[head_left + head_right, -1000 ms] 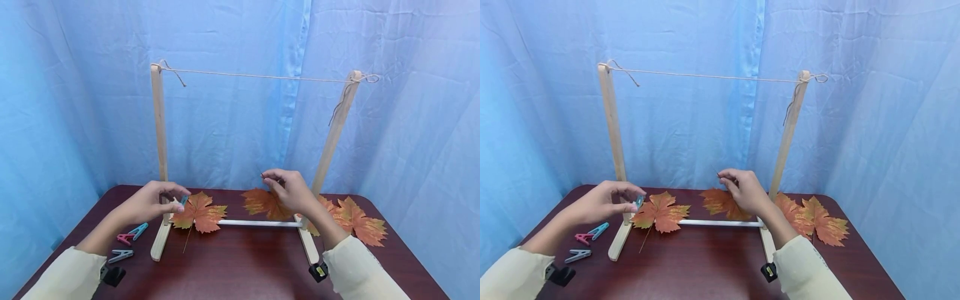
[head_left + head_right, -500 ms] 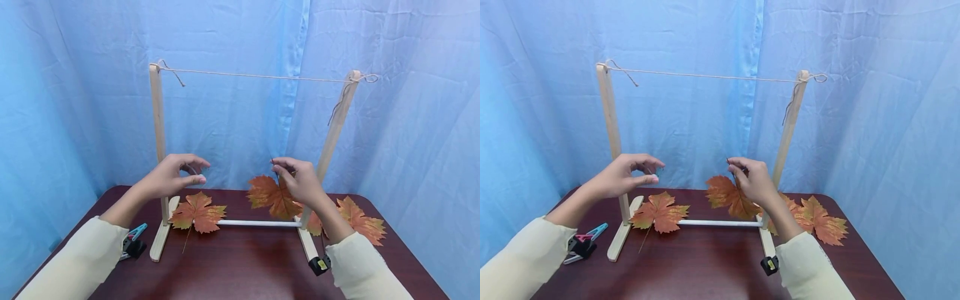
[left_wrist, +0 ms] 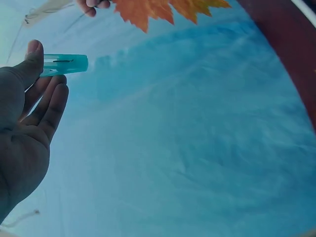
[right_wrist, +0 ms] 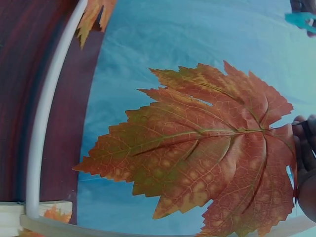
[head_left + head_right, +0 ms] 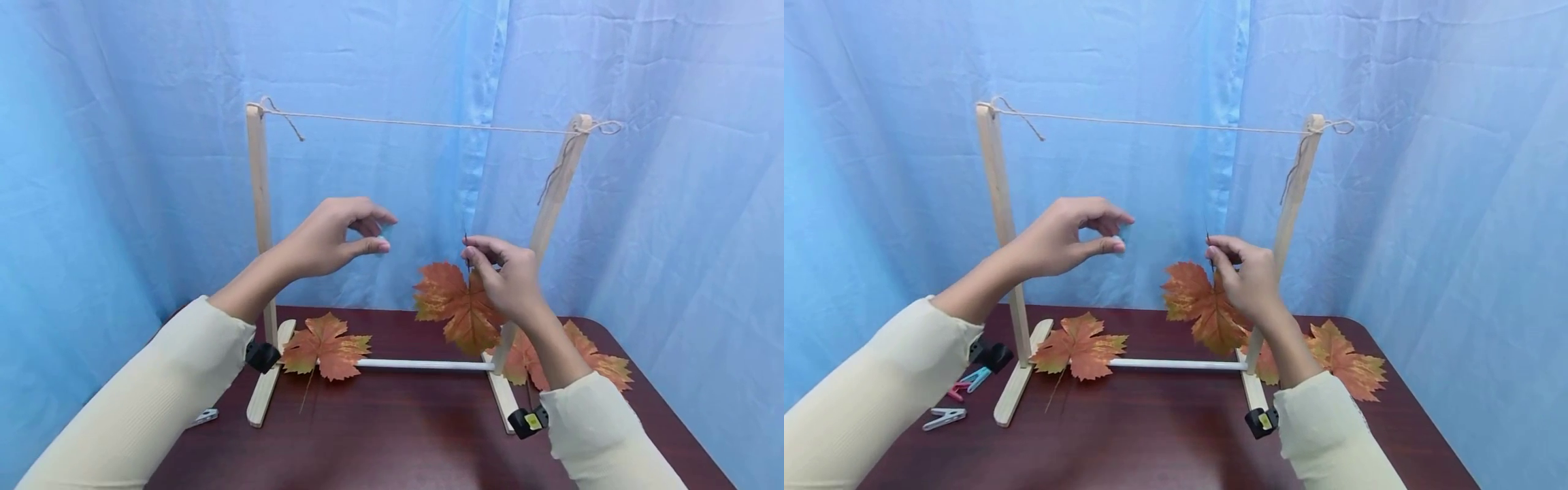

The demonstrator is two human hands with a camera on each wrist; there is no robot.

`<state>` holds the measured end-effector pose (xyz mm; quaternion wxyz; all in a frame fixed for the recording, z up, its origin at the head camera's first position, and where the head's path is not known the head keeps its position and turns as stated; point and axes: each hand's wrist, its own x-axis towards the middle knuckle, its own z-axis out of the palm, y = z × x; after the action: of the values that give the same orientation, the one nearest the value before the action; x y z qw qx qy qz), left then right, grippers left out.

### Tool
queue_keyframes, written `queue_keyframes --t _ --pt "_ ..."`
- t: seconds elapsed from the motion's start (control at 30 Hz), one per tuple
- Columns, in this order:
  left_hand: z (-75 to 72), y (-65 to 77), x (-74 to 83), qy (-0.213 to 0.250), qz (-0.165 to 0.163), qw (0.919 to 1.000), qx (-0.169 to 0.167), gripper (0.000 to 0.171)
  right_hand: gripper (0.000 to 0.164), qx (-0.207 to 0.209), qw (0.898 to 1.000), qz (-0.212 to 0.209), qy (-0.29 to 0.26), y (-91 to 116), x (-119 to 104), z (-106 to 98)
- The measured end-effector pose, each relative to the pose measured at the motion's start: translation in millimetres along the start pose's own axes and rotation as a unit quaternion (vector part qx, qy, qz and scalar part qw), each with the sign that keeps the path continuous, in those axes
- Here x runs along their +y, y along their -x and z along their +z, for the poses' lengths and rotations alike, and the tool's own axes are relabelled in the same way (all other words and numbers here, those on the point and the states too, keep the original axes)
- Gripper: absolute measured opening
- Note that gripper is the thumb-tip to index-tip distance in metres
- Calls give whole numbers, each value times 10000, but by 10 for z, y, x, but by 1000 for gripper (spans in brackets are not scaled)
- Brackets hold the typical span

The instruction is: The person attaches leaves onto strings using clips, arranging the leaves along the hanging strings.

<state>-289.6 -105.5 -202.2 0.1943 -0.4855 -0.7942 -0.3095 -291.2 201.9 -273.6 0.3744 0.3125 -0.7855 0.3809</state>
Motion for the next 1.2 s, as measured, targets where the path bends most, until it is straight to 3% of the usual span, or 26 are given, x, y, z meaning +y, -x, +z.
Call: queue_keyframes --t 0.4,0.63,0.93,1.2 --pt "-111 -527 274 -120 263 9995 129 36 20 211 9984 506 131 -215 -86 -171" --pt "-226 -826 440 -343 335 9987 151 37 19 317 9986 392 160 -291 -96 -225" --pt "-272 -1218 618 -622 737 9952 183 38 19 375 9985 240 315 -353 -92 -282" --pt "-219 -1566 738 -678 411 9965 280 37 19 547 9979 91 329 -388 -79 -314"
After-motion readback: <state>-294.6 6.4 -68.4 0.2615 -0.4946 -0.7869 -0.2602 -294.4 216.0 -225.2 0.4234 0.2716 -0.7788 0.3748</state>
